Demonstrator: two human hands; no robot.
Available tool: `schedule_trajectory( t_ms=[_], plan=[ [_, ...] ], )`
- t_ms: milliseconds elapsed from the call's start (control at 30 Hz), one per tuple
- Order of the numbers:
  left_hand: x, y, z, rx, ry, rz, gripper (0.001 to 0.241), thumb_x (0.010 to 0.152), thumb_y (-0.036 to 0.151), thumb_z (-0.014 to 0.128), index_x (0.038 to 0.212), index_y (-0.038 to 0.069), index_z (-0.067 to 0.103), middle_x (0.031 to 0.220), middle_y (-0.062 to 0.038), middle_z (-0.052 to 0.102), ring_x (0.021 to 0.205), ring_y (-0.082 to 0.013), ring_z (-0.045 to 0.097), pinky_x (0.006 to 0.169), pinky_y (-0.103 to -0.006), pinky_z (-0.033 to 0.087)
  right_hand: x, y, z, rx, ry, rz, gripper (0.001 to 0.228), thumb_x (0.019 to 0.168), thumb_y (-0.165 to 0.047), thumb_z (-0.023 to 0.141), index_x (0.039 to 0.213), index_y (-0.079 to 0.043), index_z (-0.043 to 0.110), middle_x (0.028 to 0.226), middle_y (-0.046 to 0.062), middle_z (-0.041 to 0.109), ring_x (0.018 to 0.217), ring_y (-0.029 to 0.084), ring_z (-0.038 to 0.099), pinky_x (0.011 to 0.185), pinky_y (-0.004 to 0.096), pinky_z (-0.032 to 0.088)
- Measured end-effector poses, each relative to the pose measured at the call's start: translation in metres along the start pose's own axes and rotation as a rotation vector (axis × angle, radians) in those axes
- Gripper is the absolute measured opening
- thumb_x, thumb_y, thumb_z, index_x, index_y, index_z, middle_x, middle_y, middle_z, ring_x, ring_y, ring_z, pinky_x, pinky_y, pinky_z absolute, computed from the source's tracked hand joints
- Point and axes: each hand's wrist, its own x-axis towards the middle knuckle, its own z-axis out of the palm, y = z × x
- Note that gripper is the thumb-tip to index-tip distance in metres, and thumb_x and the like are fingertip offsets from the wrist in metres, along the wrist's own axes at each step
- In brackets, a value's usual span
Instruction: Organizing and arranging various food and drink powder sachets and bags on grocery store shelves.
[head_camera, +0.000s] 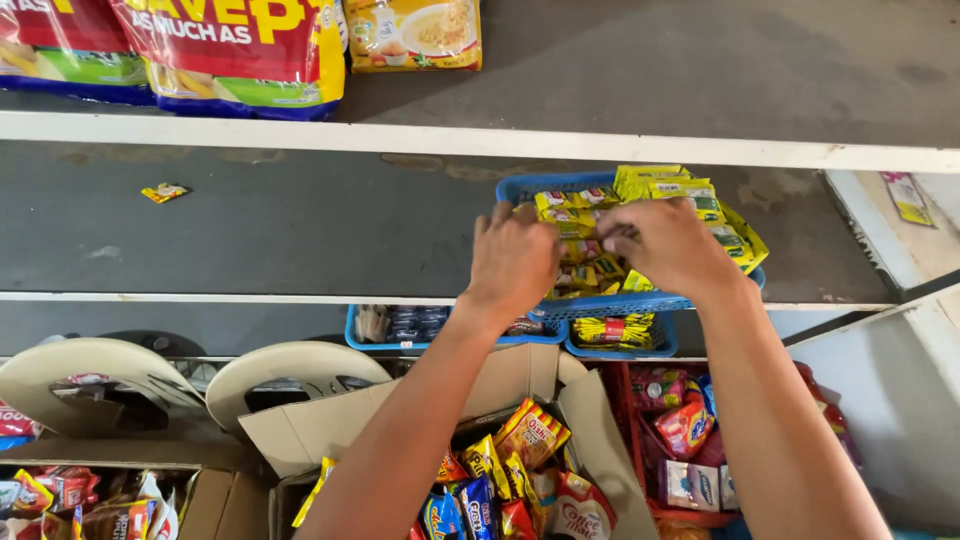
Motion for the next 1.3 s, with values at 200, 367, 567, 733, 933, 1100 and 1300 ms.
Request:
schedule_trajectory(
  t_ms=[200, 367, 567, 733, 933, 1100, 1300],
  plan=[
    [0.018, -0.002, 0.033, 0.024, -0.442, 0.081, 0.021, 0.076, 0.02, 0.08, 0.093, 0.009, 0.076, 0.103, -0.015, 0.07, 0.115, -0.0336, 0.06, 0.096, -0.0615, 0.035, 0.005, 0.046, 0.04, -0.551, -0.118, -0.161, 0.011, 0.07, -0.008, 0.077, 0.081, -0.006, 0.075, 0.089, 0.016, 0.074, 0.098, 0.036, 0.068, 0.087, 0.05, 0.051],
    [0.011, -0.004, 0.026, -0.076, -0.216, 0.008, 0.02, 0.078, 0.019, 0.077, 0.097, 0.012, 0.077, 0.113, -0.014, 0.069, 0.119, -0.0333, 0.059, 0.099, -0.0596, 0.036, -0.016, 0.025, 0.036, -0.28, 0.231, -0.181, 0.01, 0.083, -0.005, 0.07, 0.093, -0.005, 0.074, 0.097, 0.016, 0.073, 0.101, 0.035, 0.066, 0.094, 0.049, 0.051],
    [-0.005, -0.016, 0.057, -0.541, 0.2, -0.324, 0.065, 0.075, 0.002, 0.068, 0.137, 0.014, 0.052, 0.149, -0.018, 0.038, 0.131, -0.0361, 0.05, 0.105, -0.05, 0.041, -0.054, -0.02, 0.092, -0.124, 0.607, -0.185, 0.016, 0.094, -0.002, 0.07, 0.11, -0.004, 0.068, 0.12, 0.014, 0.068, 0.112, 0.034, 0.06, 0.098, 0.048, 0.046],
    [-0.02, -0.027, 0.107, -0.789, 0.407, -0.21, 0.095, 0.073, -0.022, 0.06, 0.158, 0.005, 0.028, 0.159, -0.024, 0.034, 0.151, -0.0418, 0.032, 0.126, -0.0407, 0.024, -0.071, -0.023, 0.142, -0.098, 1.08, 0.052, 0.037, 0.088, -0.002, 0.075, 0.122, -0.007, 0.06, 0.137, 0.028, 0.042, 0.125, 0.039, 0.039, 0.106, 0.048, 0.037],
    [-0.057, 0.06, 0.095, -1.199, 0.711, -0.384, 0.088, 0.083, -0.012, 0.054, 0.161, -0.007, 0.014, 0.156, -0.029, 0.038, 0.148, -0.0418, 0.038, 0.127, -0.042, 0.026, -0.092, -0.007, 0.137, 0.68, 1.157, 0.794, 0.073, 0.078, -0.007, 0.082, 0.131, -0.01, 0.033, 0.132, 0.025, 0.037, 0.124, 0.036, 0.04, 0.107, 0.052, 0.04],
    [-0.1, 0.122, 0.05, -0.769, 0.56, -0.495, 0.092, 0.075, -0.002, 0.071, 0.151, -0.011, 0.02, 0.146, -0.03, 0.033, 0.14, -0.0429, 0.032, 0.119, -0.0532, 0.021, -0.131, -0.006, 0.101, 1.619, 0.687, 0.681, 0.071, 0.072, -0.009, 0.06, 0.138, -0.023, 0.037, 0.129, 0.011, 0.058, 0.118, 0.032, 0.064, 0.095, 0.051, 0.059],
    [-0.117, 0.079, 0.048, -0.627, 0.489, -0.702, 0.063, 0.086, 0.022, 0.075, 0.136, -0.002, 0.046, 0.126, -0.022, 0.047, 0.118, -0.0345, 0.045, 0.107, -0.0495, 0.036, -0.172, -0.012, 0.066, 1.635, 0.462, 0.671, 0.062, 0.067, -0.011, 0.046, 0.127, -0.026, 0.049, 0.121, 0.007, 0.061, 0.107, 0.032, 0.066, 0.08, 0.055, 0.059]
  ],
)
